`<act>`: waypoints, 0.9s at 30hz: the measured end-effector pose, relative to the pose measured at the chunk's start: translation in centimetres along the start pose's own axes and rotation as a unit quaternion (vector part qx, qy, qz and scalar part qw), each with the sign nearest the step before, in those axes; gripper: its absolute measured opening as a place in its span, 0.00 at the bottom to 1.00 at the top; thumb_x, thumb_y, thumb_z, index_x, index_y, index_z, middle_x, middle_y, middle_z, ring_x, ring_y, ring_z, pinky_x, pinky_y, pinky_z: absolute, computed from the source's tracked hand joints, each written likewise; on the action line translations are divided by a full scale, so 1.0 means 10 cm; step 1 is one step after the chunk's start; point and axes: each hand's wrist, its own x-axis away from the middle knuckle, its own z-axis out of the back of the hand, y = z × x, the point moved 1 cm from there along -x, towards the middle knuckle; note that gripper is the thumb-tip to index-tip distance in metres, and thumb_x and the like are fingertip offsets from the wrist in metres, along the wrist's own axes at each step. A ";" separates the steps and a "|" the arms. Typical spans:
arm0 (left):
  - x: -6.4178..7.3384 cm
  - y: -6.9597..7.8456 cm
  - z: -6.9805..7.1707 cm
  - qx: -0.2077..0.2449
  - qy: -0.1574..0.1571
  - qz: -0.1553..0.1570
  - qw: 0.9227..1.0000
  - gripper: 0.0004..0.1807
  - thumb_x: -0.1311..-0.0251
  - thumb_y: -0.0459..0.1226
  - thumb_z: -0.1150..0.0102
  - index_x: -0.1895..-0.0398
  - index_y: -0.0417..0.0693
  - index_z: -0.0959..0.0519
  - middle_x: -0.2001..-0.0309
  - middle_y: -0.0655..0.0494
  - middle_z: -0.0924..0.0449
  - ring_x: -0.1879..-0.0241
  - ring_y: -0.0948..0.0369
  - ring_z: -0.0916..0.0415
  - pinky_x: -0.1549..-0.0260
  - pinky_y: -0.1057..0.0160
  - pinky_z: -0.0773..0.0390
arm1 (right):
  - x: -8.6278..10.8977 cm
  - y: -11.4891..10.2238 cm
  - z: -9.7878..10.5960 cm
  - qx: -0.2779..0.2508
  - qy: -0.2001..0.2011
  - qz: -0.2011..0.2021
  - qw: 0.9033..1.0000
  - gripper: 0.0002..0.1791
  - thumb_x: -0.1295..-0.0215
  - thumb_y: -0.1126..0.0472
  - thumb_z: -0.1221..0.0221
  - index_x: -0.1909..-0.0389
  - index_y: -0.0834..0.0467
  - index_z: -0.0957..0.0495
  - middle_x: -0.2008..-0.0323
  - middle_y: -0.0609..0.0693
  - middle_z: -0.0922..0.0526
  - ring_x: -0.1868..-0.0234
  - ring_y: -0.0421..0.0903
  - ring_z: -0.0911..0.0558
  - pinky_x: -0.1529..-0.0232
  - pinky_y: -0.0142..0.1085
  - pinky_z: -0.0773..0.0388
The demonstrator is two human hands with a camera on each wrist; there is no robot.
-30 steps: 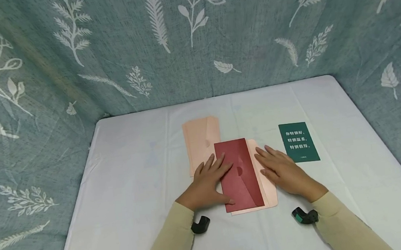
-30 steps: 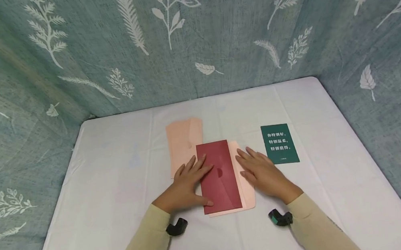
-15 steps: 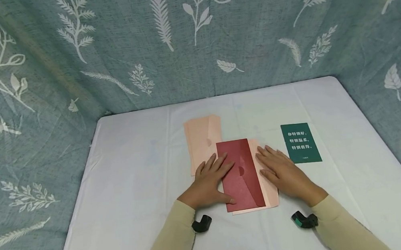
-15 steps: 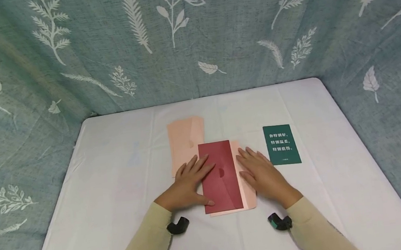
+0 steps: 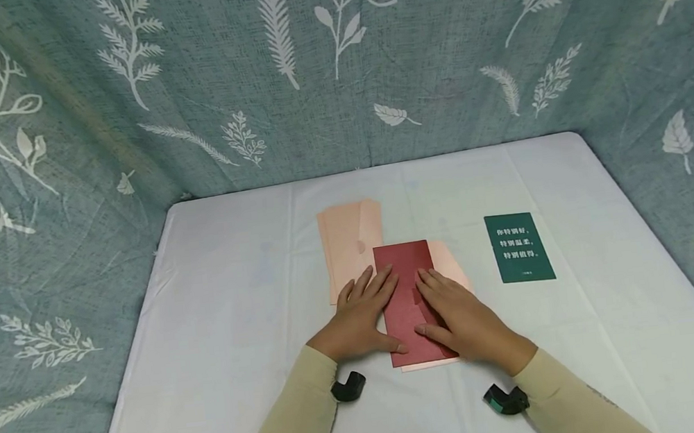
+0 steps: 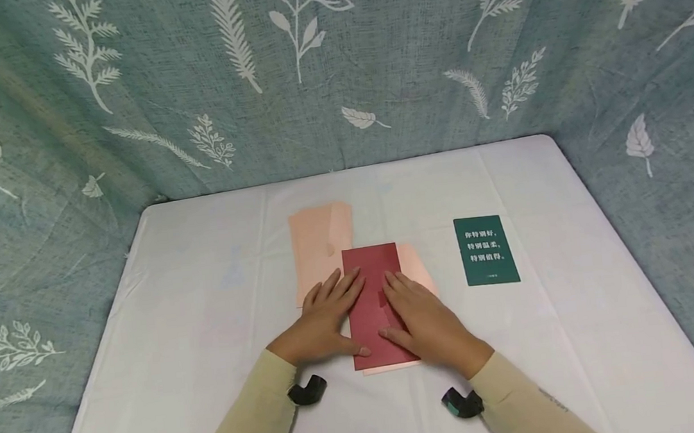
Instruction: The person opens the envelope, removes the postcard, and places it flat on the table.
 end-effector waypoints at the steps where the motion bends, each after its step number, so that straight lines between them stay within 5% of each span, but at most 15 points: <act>1: 0.00 0.00 0.00 0.000 -0.001 0.000 1.000 0.69 0.45 0.62 0.21 0.09 0.51 0.54 0.11 0.61 0.67 0.14 0.55 0.79 0.22 0.41 0.70 | 0.00 0.00 -0.01 0.005 -0.005 0.001 1.000 0.48 0.24 0.43 0.33 0.17 0.67 0.40 0.16 0.61 0.43 0.15 0.59 0.45 0.22 0.56 0.43; 27: 0.01 0.00 0.01 0.004 0.001 0.001 1.000 0.69 0.44 0.62 0.21 0.09 0.51 0.54 0.11 0.61 0.67 0.14 0.55 0.78 0.22 0.41 0.70 | 0.03 -0.04 0.06 -0.037 -0.003 -0.006 0.999 0.43 0.23 0.51 0.34 0.17 0.66 0.38 0.16 0.59 0.41 0.15 0.60 0.46 0.23 0.59 0.42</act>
